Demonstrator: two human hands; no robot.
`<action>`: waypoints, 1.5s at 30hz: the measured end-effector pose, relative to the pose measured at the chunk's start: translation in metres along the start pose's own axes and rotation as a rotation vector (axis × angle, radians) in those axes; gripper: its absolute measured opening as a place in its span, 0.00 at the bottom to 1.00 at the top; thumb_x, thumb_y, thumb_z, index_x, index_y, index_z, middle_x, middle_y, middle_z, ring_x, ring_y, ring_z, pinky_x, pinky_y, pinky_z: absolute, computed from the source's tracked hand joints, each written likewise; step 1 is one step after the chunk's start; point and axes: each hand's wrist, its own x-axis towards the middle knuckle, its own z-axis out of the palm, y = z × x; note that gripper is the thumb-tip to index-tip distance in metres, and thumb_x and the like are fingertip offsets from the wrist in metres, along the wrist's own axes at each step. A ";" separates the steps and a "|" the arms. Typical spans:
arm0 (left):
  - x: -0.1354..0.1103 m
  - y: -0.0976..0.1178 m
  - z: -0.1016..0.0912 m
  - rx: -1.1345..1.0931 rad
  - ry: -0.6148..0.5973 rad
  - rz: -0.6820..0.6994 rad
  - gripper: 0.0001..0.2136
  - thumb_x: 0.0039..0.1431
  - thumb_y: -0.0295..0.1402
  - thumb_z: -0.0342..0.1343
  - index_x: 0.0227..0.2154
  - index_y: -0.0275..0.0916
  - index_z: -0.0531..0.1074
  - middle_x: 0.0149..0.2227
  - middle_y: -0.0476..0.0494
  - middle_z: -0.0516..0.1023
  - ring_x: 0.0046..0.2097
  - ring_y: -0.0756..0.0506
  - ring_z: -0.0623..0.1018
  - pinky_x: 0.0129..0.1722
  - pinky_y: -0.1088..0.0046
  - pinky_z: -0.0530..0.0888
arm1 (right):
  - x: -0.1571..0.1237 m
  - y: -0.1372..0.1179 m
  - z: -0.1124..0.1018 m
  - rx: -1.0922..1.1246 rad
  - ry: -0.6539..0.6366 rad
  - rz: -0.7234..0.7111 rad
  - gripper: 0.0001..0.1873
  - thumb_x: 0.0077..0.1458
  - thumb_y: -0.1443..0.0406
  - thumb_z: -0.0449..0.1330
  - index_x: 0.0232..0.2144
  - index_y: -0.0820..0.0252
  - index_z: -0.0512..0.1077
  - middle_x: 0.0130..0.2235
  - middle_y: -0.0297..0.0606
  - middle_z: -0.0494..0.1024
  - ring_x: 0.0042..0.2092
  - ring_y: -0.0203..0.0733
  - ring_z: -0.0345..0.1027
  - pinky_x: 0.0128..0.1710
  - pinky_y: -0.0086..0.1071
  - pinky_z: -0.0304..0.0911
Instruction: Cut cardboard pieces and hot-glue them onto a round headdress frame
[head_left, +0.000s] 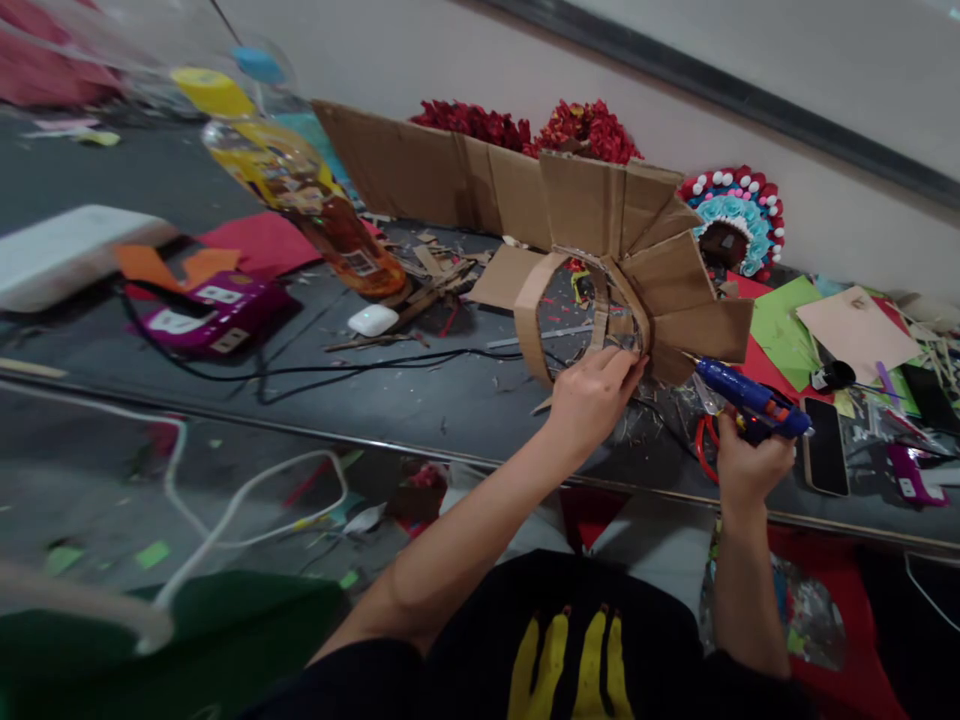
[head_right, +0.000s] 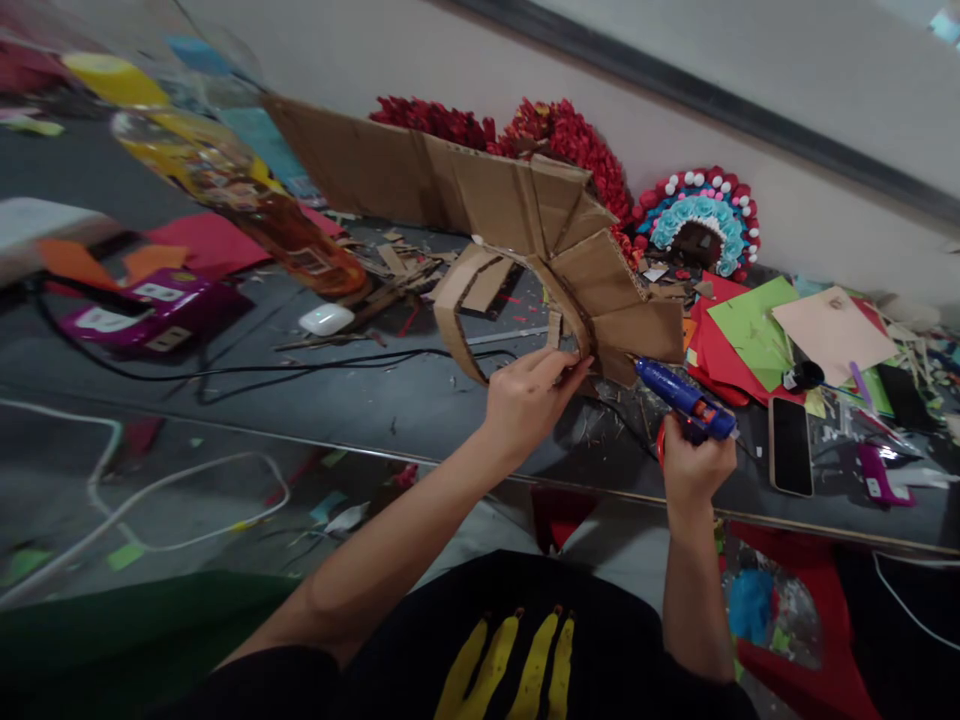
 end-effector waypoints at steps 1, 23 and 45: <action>0.000 0.000 0.000 -0.008 -0.005 -0.002 0.11 0.62 0.32 0.51 0.23 0.38 0.66 0.21 0.51 0.71 0.25 0.53 0.71 0.25 0.79 0.62 | 0.000 0.000 0.000 -0.004 0.000 -0.003 0.19 0.45 0.52 0.59 0.29 0.63 0.68 0.25 0.44 0.72 0.27 0.49 0.70 0.27 0.38 0.64; -0.002 -0.004 0.002 0.003 0.002 -0.010 0.11 0.61 0.32 0.52 0.23 0.38 0.67 0.21 0.51 0.71 0.24 0.52 0.72 0.23 0.78 0.62 | 0.003 0.002 -0.006 0.023 -0.040 0.037 0.19 0.46 0.51 0.56 0.30 0.62 0.66 0.25 0.44 0.70 0.30 0.50 0.68 0.29 0.38 0.62; -0.001 -0.006 0.001 0.008 0.017 -0.021 0.11 0.61 0.33 0.52 0.23 0.38 0.67 0.20 0.52 0.71 0.24 0.52 0.72 0.23 0.77 0.63 | 0.006 0.010 -0.011 -0.004 0.000 0.030 0.18 0.46 0.53 0.57 0.31 0.63 0.68 0.25 0.43 0.70 0.30 0.49 0.69 0.29 0.37 0.63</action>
